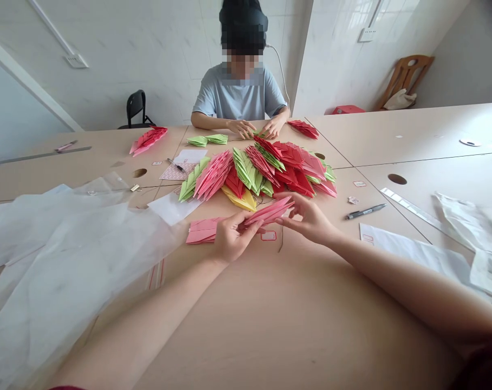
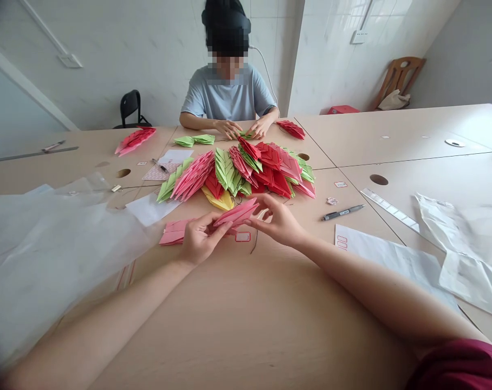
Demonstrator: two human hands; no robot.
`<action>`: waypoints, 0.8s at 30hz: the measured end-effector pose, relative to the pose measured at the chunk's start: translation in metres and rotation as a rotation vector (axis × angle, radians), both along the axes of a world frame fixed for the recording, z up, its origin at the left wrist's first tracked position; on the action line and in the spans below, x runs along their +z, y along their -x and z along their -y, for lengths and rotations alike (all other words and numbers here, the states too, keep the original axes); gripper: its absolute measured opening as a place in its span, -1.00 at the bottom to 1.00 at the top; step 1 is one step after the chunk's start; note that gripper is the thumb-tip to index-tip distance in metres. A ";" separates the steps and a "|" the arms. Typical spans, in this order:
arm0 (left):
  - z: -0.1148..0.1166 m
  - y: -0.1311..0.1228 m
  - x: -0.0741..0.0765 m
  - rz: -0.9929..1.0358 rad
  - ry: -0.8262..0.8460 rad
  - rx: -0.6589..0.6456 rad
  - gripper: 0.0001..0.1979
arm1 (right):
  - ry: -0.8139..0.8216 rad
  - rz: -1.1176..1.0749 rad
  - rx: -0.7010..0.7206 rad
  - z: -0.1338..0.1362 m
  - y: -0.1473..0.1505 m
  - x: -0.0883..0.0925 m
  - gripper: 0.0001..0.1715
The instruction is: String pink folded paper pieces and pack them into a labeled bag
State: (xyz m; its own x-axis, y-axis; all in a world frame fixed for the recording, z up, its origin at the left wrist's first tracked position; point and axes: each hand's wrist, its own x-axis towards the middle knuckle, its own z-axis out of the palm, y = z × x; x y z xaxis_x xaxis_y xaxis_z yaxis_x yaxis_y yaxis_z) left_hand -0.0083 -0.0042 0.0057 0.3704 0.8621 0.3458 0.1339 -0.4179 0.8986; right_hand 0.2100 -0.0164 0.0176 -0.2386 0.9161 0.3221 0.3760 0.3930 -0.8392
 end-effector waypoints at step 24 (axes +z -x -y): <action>-0.005 0.010 0.000 -0.139 -0.213 -0.142 -0.44 | 0.081 -0.054 0.171 0.013 0.011 -0.006 -0.76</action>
State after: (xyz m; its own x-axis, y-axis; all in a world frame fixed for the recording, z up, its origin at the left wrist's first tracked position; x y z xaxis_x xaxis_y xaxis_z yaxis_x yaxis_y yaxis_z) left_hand -0.0182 0.0013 0.0061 0.5388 0.7117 0.4508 0.1766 -0.6186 0.7656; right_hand 0.1987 -0.0293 0.0118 -0.3779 0.8871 0.2652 0.2631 0.3775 -0.8878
